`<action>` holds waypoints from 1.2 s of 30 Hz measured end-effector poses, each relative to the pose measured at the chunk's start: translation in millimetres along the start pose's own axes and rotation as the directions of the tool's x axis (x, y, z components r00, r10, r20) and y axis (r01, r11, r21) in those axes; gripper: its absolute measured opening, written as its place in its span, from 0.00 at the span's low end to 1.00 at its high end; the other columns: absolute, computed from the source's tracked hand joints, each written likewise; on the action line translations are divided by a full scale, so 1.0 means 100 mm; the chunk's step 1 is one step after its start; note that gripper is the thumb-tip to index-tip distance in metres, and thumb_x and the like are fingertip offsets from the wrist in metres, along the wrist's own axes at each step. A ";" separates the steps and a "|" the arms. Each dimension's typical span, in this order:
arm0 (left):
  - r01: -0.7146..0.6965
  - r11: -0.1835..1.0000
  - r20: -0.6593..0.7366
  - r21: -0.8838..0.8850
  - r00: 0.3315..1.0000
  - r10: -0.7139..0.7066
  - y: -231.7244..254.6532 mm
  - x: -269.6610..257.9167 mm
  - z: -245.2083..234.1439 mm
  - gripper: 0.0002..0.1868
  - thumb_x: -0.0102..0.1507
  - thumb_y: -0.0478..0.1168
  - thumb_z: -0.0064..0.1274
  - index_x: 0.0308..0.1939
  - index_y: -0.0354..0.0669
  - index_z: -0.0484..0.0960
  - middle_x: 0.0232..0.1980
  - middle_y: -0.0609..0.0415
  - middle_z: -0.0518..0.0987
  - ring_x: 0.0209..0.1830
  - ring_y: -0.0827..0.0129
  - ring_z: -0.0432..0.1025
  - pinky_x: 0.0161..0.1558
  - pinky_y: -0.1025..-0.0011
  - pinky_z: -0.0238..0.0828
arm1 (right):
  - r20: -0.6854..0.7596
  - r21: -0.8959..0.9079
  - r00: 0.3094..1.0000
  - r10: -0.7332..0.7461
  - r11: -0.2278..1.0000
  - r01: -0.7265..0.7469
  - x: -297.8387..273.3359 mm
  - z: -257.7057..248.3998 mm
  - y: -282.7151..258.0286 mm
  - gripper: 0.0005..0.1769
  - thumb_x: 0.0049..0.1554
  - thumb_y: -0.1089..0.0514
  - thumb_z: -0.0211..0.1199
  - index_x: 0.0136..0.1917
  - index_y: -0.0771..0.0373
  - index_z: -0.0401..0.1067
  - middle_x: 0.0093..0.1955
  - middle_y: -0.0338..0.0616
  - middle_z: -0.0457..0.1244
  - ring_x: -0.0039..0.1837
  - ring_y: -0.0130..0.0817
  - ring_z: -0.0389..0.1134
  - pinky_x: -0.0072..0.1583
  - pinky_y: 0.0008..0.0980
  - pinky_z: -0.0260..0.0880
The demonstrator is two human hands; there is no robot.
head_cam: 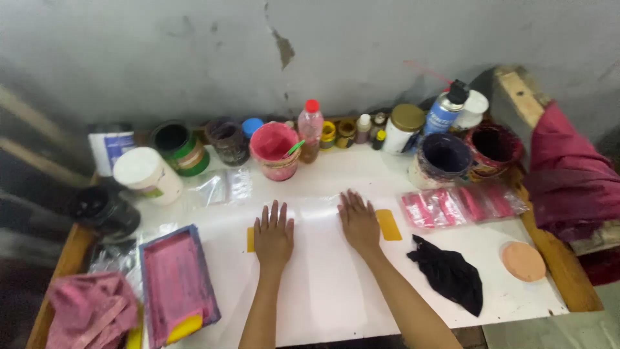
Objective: The person uses a yellow plastic scraper to spread pink paint evenly across a rectangular blue tray. The hands repeatedly move the scraper back and forth to smooth the paint surface within the tray.
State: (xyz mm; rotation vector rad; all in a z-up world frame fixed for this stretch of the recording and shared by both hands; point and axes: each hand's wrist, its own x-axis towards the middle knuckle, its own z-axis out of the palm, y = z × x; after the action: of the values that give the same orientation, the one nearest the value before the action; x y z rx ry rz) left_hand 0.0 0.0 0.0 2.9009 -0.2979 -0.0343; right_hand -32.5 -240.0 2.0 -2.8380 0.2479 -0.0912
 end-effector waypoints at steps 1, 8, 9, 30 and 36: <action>0.017 1.000 -0.005 0.002 1.000 -0.017 0.00 -0.06 -0.01 0.31 0.74 0.61 0.18 0.79 0.65 0.60 0.84 0.60 0.54 0.84 0.61 0.47 0.79 0.55 0.37 | 0.004 0.002 1.000 -0.017 1.000 0.017 -0.01 0.05 0.01 0.35 0.71 0.36 0.24 0.81 0.48 0.57 0.82 0.42 0.52 0.83 0.39 0.50 0.81 0.49 0.42; -0.178 0.962 -0.384 -0.206 0.919 0.088 -0.01 -0.44 -0.01 0.29 0.74 0.50 0.40 0.72 0.33 0.69 0.76 0.36 0.65 0.79 0.45 0.55 0.75 0.53 0.51 | -0.222 0.008 0.974 0.046 0.999 -0.046 -0.21 0.19 0.00 0.37 0.71 0.36 0.33 0.78 0.61 0.62 0.80 0.54 0.55 0.82 0.47 0.52 0.81 0.47 0.43; -0.258 0.920 -0.425 -0.295 0.898 0.116 0.04 -0.52 -0.05 0.28 0.74 0.49 0.40 0.73 0.35 0.68 0.78 0.38 0.64 0.80 0.45 0.53 0.75 0.53 0.50 | -0.163 0.104 0.985 0.053 0.994 -0.036 -0.28 0.17 0.00 0.38 0.71 0.34 0.29 0.79 0.59 0.59 0.82 0.52 0.51 0.84 0.47 0.49 0.82 0.46 0.37; 0.481 0.713 -0.245 -0.510 0.714 -0.656 -1.94 -1.85 -1.51 0.32 0.73 0.56 0.34 0.70 0.39 0.73 0.71 0.41 0.72 0.70 0.47 0.64 0.67 0.48 0.60 | 0.368 0.683 0.863 -0.346 0.730 0.001 -1.13 -0.05 -2.88 0.40 0.62 0.30 0.34 0.79 0.51 0.58 0.67 0.46 0.60 0.69 0.37 0.62 0.68 0.40 0.67; 0.449 0.735 -0.182 -0.507 0.778 -0.601 -1.94 -1.82 -1.34 0.27 0.74 0.53 0.32 0.62 0.39 0.80 0.60 0.43 0.78 0.61 0.50 0.71 0.62 0.53 0.67 | 0.390 0.718 0.864 -0.318 0.692 -0.069 -1.17 -0.13 -3.00 0.37 0.63 0.32 0.35 0.76 0.49 0.61 0.63 0.43 0.58 0.66 0.31 0.64 0.62 0.29 0.72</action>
State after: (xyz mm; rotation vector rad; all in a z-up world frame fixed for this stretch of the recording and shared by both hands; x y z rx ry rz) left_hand -133.7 251.4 87.1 2.3739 0.5530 0.2659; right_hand -100.8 59.8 97.4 -1.9828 -0.1000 0.4200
